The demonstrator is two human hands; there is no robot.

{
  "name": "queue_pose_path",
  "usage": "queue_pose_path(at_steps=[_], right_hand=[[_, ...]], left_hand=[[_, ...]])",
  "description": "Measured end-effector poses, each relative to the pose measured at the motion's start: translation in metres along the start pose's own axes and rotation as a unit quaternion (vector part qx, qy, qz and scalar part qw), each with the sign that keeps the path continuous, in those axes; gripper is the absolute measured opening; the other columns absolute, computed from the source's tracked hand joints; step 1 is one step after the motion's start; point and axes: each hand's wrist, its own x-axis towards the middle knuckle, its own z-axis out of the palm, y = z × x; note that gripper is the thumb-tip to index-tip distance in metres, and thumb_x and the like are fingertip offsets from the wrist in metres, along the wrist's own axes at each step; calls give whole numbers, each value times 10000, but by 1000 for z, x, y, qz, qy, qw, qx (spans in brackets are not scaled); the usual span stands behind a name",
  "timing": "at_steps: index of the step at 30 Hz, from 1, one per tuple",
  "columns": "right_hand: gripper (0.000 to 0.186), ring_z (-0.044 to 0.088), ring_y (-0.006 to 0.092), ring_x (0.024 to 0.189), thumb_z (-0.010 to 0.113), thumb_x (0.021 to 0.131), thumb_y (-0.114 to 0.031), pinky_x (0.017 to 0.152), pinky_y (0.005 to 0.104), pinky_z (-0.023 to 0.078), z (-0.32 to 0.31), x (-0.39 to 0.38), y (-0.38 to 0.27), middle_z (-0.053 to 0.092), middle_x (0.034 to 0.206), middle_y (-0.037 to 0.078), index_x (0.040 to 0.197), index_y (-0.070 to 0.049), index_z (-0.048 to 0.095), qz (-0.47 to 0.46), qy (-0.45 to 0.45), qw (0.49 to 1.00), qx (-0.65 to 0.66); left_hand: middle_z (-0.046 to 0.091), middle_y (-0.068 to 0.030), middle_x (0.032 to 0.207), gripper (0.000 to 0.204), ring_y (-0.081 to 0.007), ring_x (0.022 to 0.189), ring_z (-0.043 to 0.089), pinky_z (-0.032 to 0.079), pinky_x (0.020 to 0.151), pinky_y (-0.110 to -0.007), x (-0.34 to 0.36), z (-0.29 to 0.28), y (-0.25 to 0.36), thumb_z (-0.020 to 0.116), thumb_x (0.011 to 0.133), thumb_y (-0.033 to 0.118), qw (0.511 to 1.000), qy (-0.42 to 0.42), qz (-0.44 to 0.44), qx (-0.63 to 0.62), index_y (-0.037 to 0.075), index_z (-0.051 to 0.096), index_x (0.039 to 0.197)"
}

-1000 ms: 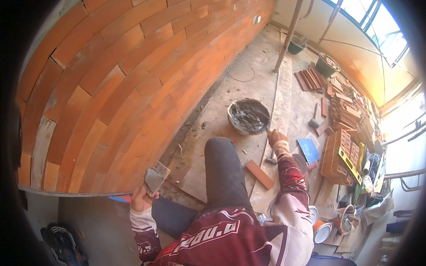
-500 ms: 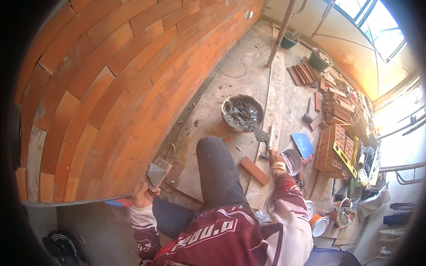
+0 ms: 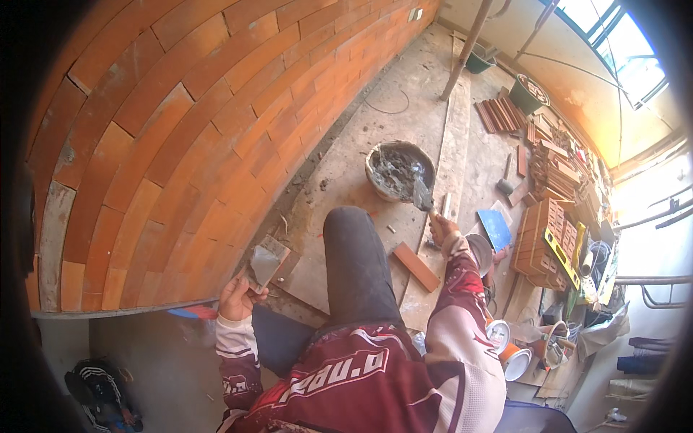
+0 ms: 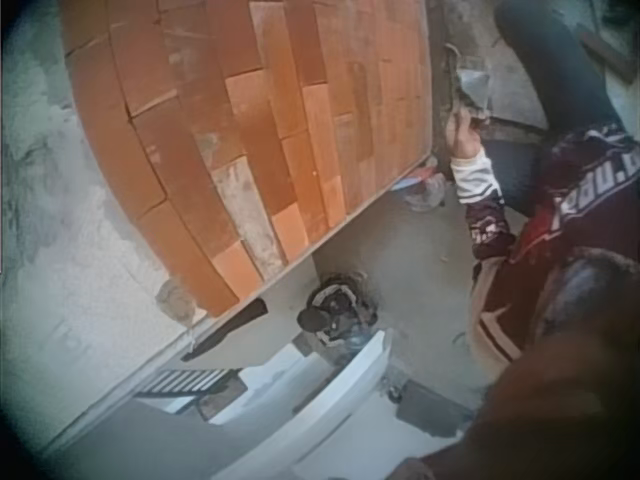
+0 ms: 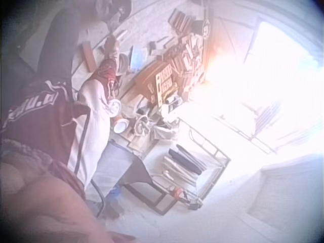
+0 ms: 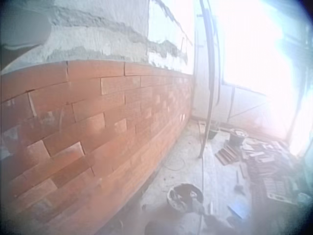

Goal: The person applies mortar to a wall using a trowel, then places and adjusts rectangular terracotta tiles. They repeatedly scoop mortar, spread it on the wall, and press tiles into place, occasionally using a small plastic spacer between tiles.

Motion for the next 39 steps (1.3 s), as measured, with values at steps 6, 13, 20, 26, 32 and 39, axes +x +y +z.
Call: queue_pose_path(at_steps=[6, 13, 20, 26, 32, 39], right_hand=[[353, 570, 152, 522, 623, 914, -397, 434, 316, 407, -45, -93, 28, 630, 693, 63, 929, -47, 662, -395, 27, 816, -422], [303, 645, 401, 695, 671, 846, -240, 625, 461, 497, 98, -173, 11, 646, 758, 205, 1003, -11, 549, -470, 134, 727, -482], [335, 665, 389, 785, 672, 825, -251, 643, 495, 514, 251, -238, -6, 678, 900, 174, 1109, -111, 563, -530, 6, 618, -580], [263, 667, 339, 799, 659, 826, -249, 654, 440, 522, 281, -231, -12, 683, 917, 90, 1065, -146, 624, -608, 4, 535, -586], [266, 661, 338, 791, 669, 815, -251, 654, 436, 519, 285, -226, -12, 675, 888, 100, 1054, -139, 631, -609, -31, 511, -606], [206, 667, 307, 720, 681, 771, -221, 576, 442, 512, 286, -216, 7, 657, 812, 59, 963, -172, 625, -621, -59, 483, -615]], left_hand=[[678, -98, 859, 245, -198, 800, 693, 586, 697, -279, 11, 11, -12, 552, 996, 217, 998, 13, 44, 43, -11, 601, 1072], [679, -72, 853, 247, -118, 767, 659, 560, 666, -247, 34, 44, -9, 571, 993, 231, 983, 82, 101, 126, -8, 630, 980], [686, -69, 805, 268, -124, 737, 659, 555, 695, -259, 28, 55, 11, 586, 985, 227, 968, 107, 186, 131, -15, 651, 890], [693, -68, 812, 269, -117, 748, 661, 542, 681, -244, 16, 52, 14, 590, 983, 214, 963, 121, 185, 153, -22, 659, 873], [693, -53, 801, 257, -107, 735, 657, 530, 657, -233, 5, 54, 13, 589, 977, 200, 960, 145, 167, 171, -19, 665, 867], [694, -57, 797, 268, -119, 733, 670, 526, 631, -239, 3, 43, 8, 589, 974, 205, 954, 184, 144, 187, -31, 674, 880]])
